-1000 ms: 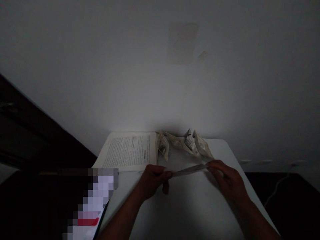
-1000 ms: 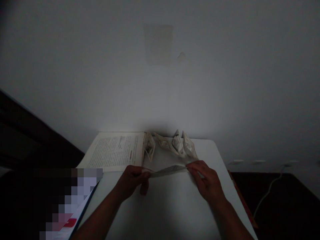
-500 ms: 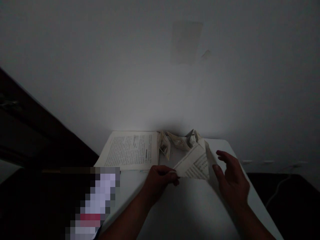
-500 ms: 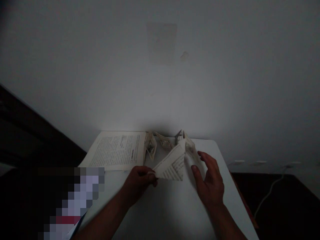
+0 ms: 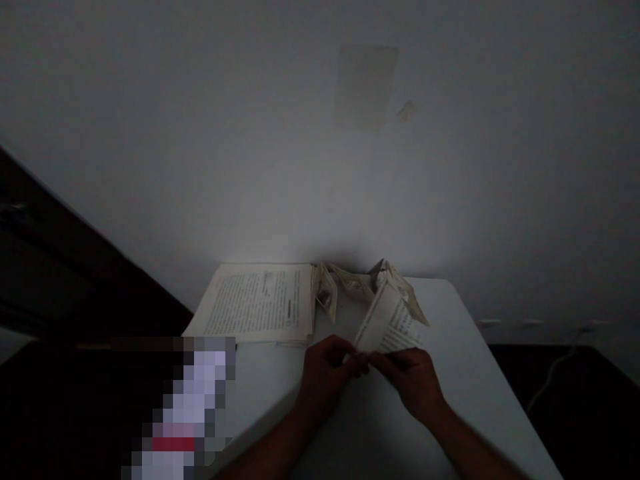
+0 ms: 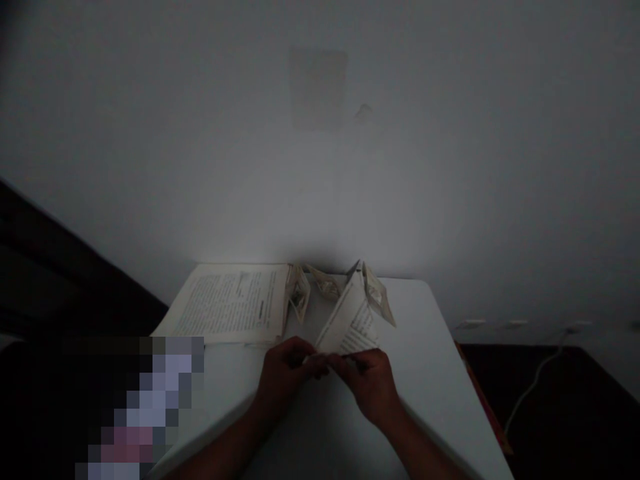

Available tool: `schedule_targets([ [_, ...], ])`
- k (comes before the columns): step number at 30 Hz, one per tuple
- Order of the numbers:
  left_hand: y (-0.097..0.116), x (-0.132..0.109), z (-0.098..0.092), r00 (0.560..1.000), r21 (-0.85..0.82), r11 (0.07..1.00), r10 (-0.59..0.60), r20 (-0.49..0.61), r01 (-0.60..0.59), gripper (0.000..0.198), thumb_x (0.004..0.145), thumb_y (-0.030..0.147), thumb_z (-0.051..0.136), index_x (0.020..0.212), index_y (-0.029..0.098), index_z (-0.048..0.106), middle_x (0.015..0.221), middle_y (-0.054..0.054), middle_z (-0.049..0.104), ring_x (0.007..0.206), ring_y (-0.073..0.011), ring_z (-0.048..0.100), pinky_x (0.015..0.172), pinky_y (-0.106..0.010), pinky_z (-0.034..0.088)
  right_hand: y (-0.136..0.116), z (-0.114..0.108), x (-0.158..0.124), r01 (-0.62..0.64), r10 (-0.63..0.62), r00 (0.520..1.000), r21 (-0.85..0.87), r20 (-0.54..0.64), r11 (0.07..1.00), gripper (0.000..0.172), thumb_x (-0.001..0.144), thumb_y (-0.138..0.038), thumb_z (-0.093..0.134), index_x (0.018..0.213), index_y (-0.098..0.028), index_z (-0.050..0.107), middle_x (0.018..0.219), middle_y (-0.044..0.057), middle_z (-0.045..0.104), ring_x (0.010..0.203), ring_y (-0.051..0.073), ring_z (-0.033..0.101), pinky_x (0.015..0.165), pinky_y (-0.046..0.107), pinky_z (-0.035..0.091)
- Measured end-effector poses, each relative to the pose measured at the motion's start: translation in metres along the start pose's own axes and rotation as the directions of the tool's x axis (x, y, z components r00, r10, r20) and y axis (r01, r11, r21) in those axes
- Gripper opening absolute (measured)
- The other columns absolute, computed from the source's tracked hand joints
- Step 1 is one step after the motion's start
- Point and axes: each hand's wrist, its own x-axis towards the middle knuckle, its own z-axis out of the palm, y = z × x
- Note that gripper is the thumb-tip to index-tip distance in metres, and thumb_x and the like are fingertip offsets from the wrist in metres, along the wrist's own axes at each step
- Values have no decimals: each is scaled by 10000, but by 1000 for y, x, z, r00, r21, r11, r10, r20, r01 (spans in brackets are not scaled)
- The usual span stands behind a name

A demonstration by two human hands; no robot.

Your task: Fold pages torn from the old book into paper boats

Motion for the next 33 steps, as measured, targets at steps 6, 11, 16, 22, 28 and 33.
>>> schedule_targets([
  [6, -1, 0, 0, 994, -61, 998, -6, 109, 13, 344, 702, 321, 700, 814, 190, 402, 634, -43, 690, 520, -138, 601, 497, -228, 450, 0, -2, 0, -51, 48, 998, 102, 27, 994, 286, 739, -428, 621, 602, -192, 705, 610, 33, 695, 600, 206, 645, 591, 283, 507],
  [11, -1, 0, -3, 989, 69, 997, -55, 134, 46, 293, 726, 397, 660, 753, 135, 531, 640, -87, 689, 526, -153, 615, 507, -237, 452, 4, -4, 0, -82, 89, 993, 97, -75, 992, 332, 688, -475, 651, 549, -174, 655, 546, 38, 665, 523, 187, 610, 501, 271, 472],
  [16, 2, -3, -6, 988, 284, 958, -18, 157, -28, 255, 739, 375, 643, 723, 121, 654, 629, -65, 677, 567, -151, 618, 552, -229, 455, 10, -5, 0, -90, 100, 983, 73, -155, 993, 323, 660, -455, 683, 544, -160, 623, 515, 33, 636, 486, 161, 564, 478, 263, 441],
  [22, 6, -5, -9, 969, 345, 931, 32, 247, -118, 351, 825, 413, 518, 704, 131, 689, 607, -67, 669, 546, -149, 613, 553, -226, 460, 8, -6, 0, -94, 102, 983, 63, -150, 994, 339, 674, -472, 663, 535, -169, 600, 498, 17, 614, 468, 148, 542, 467, 256, 426],
  [28, 2, -6, -9, 957, 283, 953, 27, 288, -112, 413, 873, 425, 434, 703, 123, 658, 623, -81, 678, 506, -139, 605, 528, -225, 462, 11, -8, 0, -71, 80, 990, 85, -113, 994, 338, 721, -449, 626, 537, -170, 581, 501, 4, 586, 478, 132, 516, 477, 246, 404],
  [33, 2, -9, -3, 971, 353, 923, 73, 228, -152, 388, 891, 408, 403, 686, 139, 593, 560, -60, 663, 473, -138, 602, 506, -220, 460, 6, -2, -2, -67, 74, 996, 111, -58, 992, 293, 706, -410, 647, 547, -168, 599, 510, -7, 586, 483, 123, 511, 478, 229, 397],
])
